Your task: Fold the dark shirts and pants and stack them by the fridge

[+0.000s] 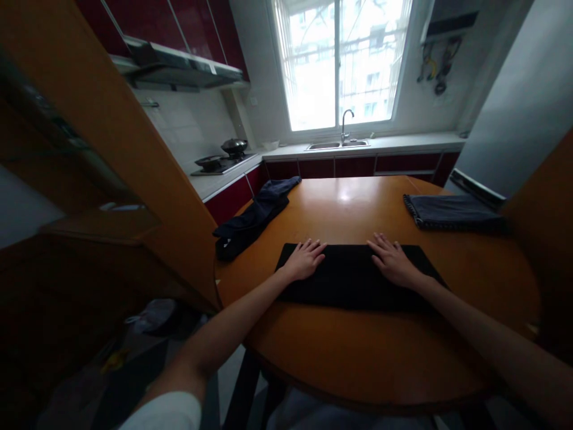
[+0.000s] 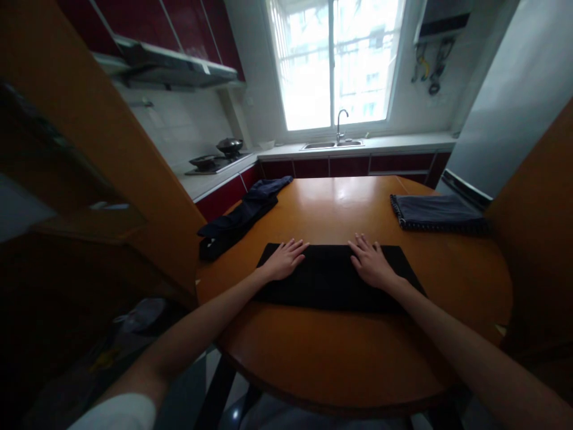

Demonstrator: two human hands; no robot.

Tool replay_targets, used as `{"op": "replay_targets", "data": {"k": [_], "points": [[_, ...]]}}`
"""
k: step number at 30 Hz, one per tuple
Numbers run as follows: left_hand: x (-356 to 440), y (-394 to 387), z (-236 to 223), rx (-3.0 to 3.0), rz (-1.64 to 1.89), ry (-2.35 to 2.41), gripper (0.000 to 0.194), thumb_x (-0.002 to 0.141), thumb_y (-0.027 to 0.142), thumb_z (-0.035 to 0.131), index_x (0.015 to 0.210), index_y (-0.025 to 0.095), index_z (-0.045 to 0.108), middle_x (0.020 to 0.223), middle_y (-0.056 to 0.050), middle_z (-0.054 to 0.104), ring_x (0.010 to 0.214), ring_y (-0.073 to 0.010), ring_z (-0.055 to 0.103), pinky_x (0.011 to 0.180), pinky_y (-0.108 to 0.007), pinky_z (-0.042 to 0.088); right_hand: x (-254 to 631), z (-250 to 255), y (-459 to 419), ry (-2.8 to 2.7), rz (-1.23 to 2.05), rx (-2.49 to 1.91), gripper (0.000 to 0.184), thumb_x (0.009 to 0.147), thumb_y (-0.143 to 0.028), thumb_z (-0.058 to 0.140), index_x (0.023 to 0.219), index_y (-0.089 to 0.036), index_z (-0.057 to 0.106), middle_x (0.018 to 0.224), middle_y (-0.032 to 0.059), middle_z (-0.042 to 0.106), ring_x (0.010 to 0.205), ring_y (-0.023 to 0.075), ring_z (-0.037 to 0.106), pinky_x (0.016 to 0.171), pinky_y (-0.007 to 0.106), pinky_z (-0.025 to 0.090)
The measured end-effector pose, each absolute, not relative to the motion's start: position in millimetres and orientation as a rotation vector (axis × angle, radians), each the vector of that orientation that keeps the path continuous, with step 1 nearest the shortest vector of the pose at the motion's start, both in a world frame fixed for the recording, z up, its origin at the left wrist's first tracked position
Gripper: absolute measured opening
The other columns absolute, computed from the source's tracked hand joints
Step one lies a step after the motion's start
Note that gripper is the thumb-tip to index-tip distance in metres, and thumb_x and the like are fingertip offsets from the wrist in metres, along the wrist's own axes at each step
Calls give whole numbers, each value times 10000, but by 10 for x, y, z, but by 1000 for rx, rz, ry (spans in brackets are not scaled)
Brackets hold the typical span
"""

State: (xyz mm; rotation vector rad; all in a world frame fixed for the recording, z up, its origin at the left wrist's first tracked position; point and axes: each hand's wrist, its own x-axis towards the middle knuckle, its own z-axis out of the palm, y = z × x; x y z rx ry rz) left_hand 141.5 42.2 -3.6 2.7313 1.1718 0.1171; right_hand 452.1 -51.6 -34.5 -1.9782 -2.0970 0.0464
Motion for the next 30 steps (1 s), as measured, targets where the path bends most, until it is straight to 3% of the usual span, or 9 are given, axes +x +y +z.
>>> {"op": "replay_targets", "data": {"k": [4, 8, 13, 16, 19, 26, 30], "points": [[1075, 473, -118, 2716, 33, 1303, 620, 1039, 544, 218, 1588, 258, 252, 1658, -31, 199, 1536, -278, 119, 1217, -537, 115, 4837, -496, -620, -2124, 65, -2038, 642, 1002, -503, 240, 1543, -180, 365, 1624, 100, 304, 1516, 247, 210, 1217, 511, 184], [685, 630, -39, 2572, -23, 1533, 645, 1040, 528, 161, 1603, 214, 189, 1663, -64, 159, 1536, -289, 114, 1200, -576, 145, 5248, -515, -742, -1935, 85, -2239, 680, 994, -522, 224, 1550, -148, 340, 1631, 117, 282, 1519, 273, 195, 1204, 560, 193], [917, 465, 105, 2653, 152, 1681, 688, 1038, 538, 190, 1565, 109, 292, 1634, -165, 231, 1522, -340, 158, 1194, -571, 158, 4979, -248, -785, -1841, -108, -2221, 697, 1009, -492, 199, 1544, -61, 314, 1627, 180, 254, 1525, 301, 160, 1199, 612, 124], [1397, 96, 84, 2841, 264, 1303, 651, 1048, 521, 203, 1574, 145, 280, 1643, -112, 232, 1530, -274, 160, 1214, -495, 177, 4448, -156, -806, -1995, -109, -2009, 660, 1015, -472, 234, 1556, -101, 309, 1626, 162, 265, 1524, 281, 173, 1208, 573, 135], [1761, -251, -20, 2909, 240, 1030, 648, 1044, 551, 226, 1586, 199, 252, 1653, -77, 207, 1534, -253, 145, 1218, -499, 176, 3992, -222, -883, -2147, -9, -1837, 633, 1013, -466, 276, 1566, -159, 308, 1627, 136, 271, 1518, 269, 200, 1206, 555, 164], [1542, -486, -83, 2948, 169, 984, 655, 1035, 569, 279, 1590, 224, 242, 1661, -59, 172, 1539, -243, 115, 1222, -485, 179, 3946, -340, -1166, -2187, 1, -1876, 652, 1002, -493, 319, 1562, -159, 322, 1645, 110, 209, 1524, 272, 173, 1208, 539, 190], [1318, -548, -91, 2951, 168, 1088, 630, 1047, 526, 274, 1597, 222, 223, 1657, -46, 187, 1533, -262, 145, 1214, -487, 215, 4069, -299, -1355, -2088, -24, -2002, 658, 998, -477, 323, 1550, -119, 343, 1631, 146, 241, 1507, 273, 238, 1210, 500, 210]]}}
